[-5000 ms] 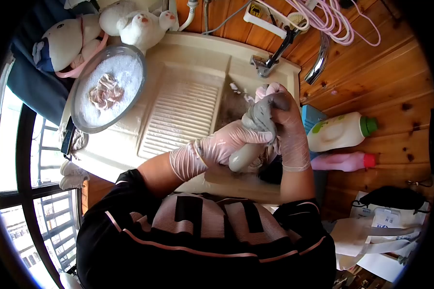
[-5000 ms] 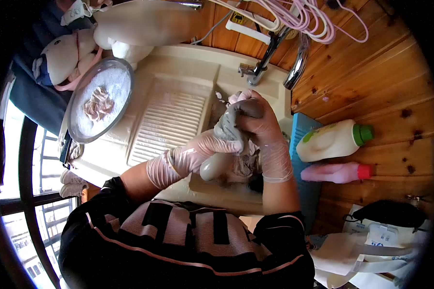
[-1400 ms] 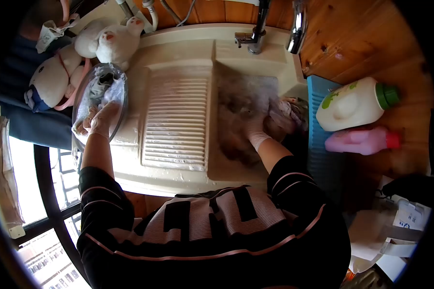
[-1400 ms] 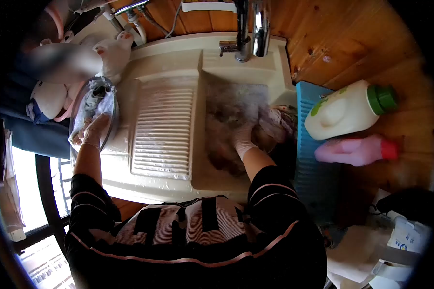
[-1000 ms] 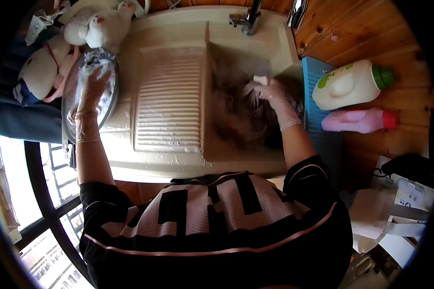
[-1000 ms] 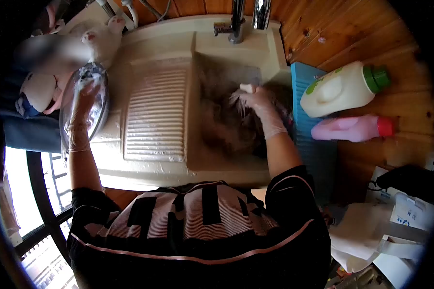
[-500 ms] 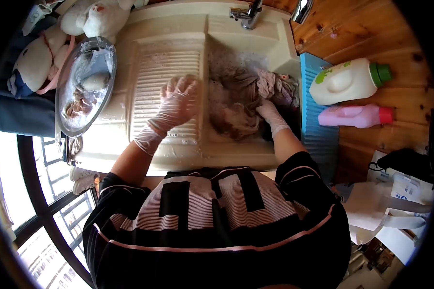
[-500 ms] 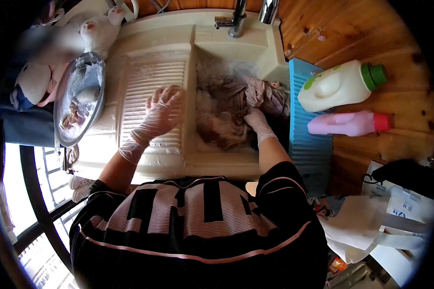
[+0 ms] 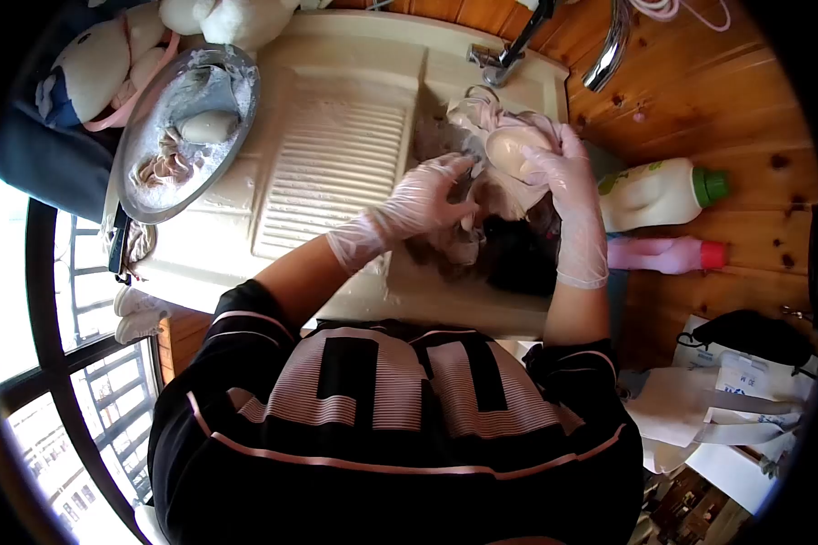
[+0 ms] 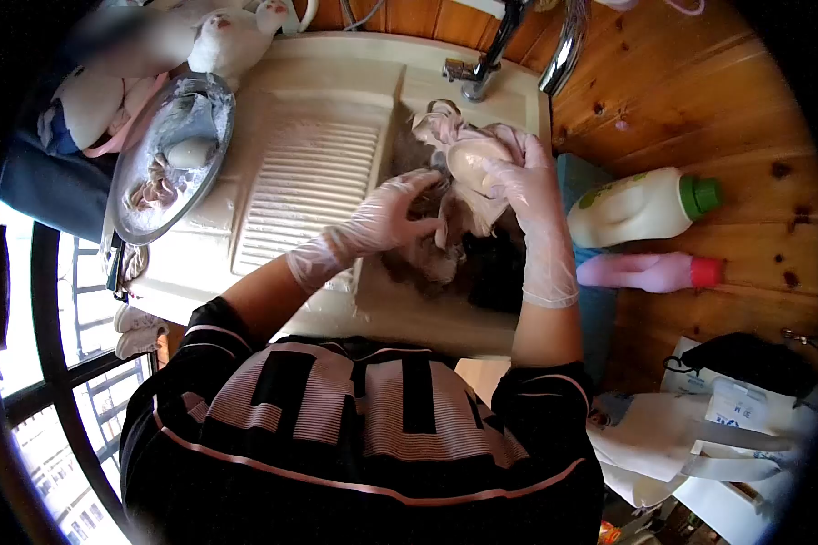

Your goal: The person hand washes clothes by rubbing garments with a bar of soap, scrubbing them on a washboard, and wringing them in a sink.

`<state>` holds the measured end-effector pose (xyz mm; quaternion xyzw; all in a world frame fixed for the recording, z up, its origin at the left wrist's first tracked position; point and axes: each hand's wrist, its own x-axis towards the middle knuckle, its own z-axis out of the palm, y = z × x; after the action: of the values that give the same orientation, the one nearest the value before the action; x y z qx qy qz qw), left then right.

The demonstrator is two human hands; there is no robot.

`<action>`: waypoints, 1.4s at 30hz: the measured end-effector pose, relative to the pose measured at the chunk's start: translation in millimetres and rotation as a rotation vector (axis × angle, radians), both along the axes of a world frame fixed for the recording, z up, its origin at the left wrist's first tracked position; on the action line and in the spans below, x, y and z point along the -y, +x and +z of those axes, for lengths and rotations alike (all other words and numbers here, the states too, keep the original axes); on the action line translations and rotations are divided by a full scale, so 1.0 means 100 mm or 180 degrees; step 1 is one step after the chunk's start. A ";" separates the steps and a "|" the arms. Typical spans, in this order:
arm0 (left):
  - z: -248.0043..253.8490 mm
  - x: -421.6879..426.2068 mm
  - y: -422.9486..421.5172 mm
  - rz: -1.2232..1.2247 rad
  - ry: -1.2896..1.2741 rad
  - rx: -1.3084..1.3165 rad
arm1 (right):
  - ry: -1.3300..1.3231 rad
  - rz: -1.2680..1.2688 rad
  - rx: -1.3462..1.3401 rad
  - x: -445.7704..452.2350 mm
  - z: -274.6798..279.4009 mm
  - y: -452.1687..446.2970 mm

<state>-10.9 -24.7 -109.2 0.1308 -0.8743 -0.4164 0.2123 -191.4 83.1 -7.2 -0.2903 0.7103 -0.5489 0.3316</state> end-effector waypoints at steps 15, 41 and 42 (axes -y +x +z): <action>0.71 0.08 0.06 0.0162 -0.0566 0.0738 | -0.0473 -0.1127 0.0637 -0.13 -0.45 -0.33; 1.42 0.99 0.06 -0.0766 -0.1120 0.2018 | 0.0723 -0.0201 -0.0028 -0.77 -1.45 -0.37; 1.46 0.94 0.05 -0.0708 -0.1767 0.2138 | 0.0830 0.0097 -0.0253 -0.78 -1.33 -0.33</action>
<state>-5.7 -118.5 36.6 0.1020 -0.9821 -0.1208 -0.1023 -224.1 161.1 -140.2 -0.2769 0.7837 -0.4349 0.3465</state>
